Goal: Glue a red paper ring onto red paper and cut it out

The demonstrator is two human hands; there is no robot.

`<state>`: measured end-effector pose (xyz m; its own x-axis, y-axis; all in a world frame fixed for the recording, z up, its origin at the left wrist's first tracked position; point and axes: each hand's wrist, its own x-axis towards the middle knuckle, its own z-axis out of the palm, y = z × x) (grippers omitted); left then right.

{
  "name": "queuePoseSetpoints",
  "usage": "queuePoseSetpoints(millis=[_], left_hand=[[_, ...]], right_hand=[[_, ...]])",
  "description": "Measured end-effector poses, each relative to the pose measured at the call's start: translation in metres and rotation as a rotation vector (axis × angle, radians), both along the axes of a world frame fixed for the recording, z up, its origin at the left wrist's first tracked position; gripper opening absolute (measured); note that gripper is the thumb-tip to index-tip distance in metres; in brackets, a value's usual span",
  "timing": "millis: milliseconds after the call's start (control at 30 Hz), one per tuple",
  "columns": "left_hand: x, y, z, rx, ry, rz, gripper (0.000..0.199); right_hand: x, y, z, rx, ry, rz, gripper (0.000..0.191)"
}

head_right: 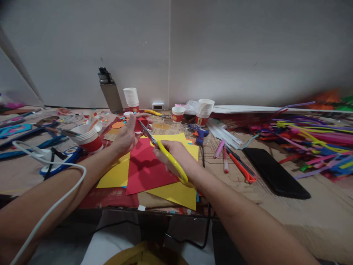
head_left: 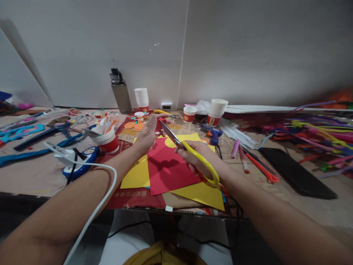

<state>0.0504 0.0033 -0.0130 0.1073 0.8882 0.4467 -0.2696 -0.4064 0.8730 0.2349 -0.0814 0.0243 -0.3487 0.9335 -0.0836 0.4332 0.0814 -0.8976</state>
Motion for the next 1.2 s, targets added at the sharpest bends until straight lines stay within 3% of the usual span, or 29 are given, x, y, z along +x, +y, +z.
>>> queuePoseSetpoints(millis=[433,733,800,967,1200], left_hand=[[0.002,0.000,0.000,0.018,0.002,0.010,0.053],[0.000,0.000,0.003,0.013,-0.023,0.018,0.052],[0.000,0.000,0.005,0.005,-0.041,0.028,0.054],[0.000,-0.001,0.008,0.002,-0.075,0.012,0.054],[0.000,-0.001,0.005,0.000,-0.052,-0.014,0.051]], right_hand=[[-0.001,-0.002,0.008,-0.029,-0.052,-0.037,0.008],[0.007,0.009,-0.002,0.343,-0.217,0.081,0.018],[0.007,0.007,0.000,0.319,-0.203,0.105,0.019],[0.005,0.000,0.008,0.081,-0.078,0.057,0.023],[0.003,-0.002,0.007,0.009,-0.011,0.042,0.025]])
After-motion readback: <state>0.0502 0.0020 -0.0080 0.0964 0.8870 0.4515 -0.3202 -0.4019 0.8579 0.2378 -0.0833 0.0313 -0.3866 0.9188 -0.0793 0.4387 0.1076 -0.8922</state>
